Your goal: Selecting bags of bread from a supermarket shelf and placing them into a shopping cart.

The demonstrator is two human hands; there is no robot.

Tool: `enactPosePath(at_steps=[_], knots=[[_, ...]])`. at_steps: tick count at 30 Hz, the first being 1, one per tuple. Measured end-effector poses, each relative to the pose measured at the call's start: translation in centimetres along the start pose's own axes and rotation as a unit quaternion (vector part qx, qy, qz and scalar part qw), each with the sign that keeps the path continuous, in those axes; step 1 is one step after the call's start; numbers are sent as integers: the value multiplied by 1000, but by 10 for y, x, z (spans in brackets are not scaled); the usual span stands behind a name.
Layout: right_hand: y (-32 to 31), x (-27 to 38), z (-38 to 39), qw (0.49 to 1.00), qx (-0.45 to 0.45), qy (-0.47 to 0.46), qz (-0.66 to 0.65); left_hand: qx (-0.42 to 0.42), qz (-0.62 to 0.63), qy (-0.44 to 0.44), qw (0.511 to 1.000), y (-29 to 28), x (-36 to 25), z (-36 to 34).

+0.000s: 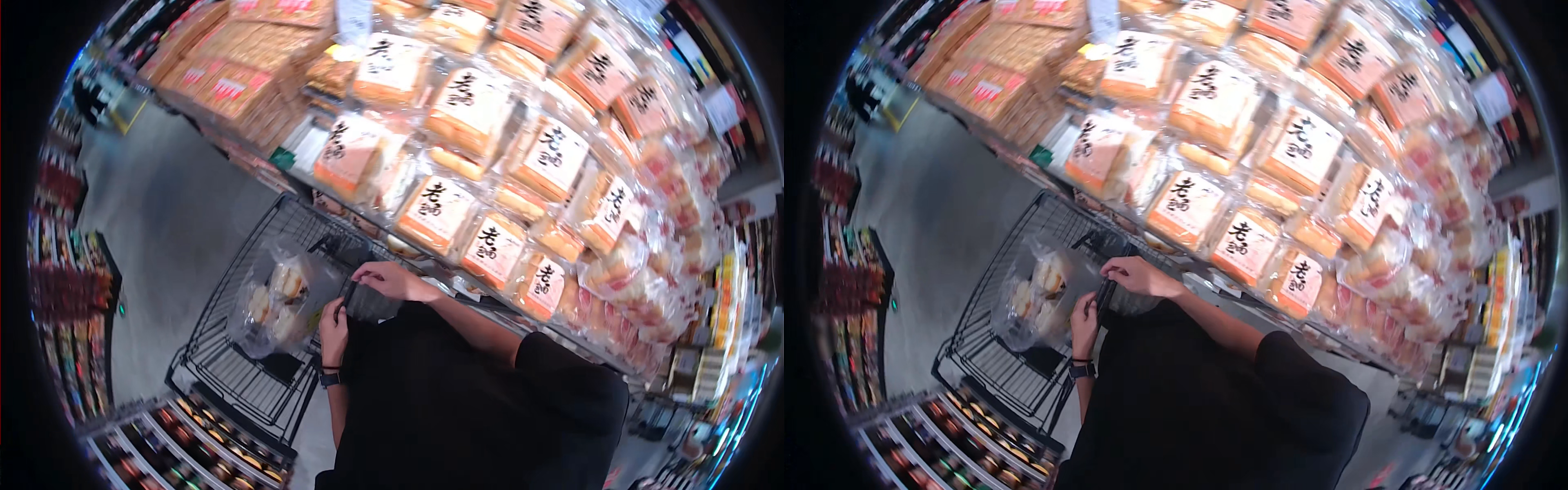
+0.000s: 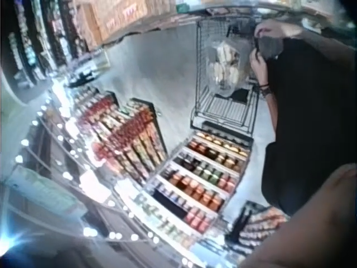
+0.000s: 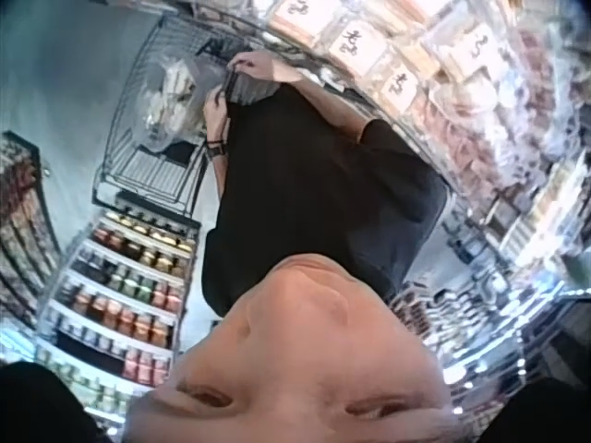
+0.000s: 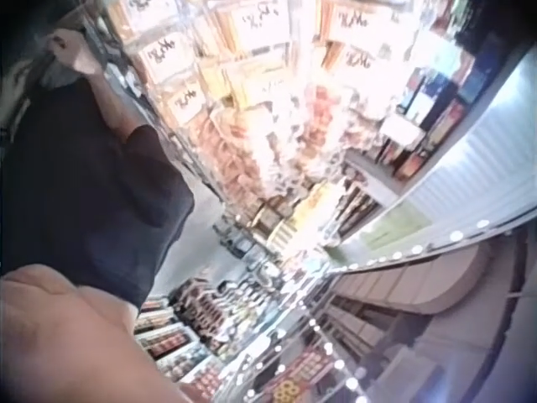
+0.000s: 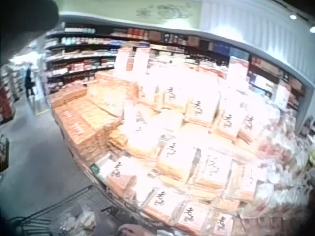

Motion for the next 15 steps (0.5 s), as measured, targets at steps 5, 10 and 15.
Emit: enactPosePath(at_steps=[5,10,15], knots=[[-108,58,39,988,-127,-79,37,46,124,-43,990,42,-42,-20],[-224,66,105,938,-332,-95,-40,121,126,2,985,90,-90,-30],[-316,88,214,812,-564,-107,103,190,137,18,972,138,-99,-17]])
Point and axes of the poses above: each hand's wrist, its own z-axis away from the middle knuckle, its own y-axis out of the palm, x = y × z, the point moved 5 cm from there along -z, towards the middle knuckle, and after that the axes turned 4 degrees about y, right-handed, at the moved point
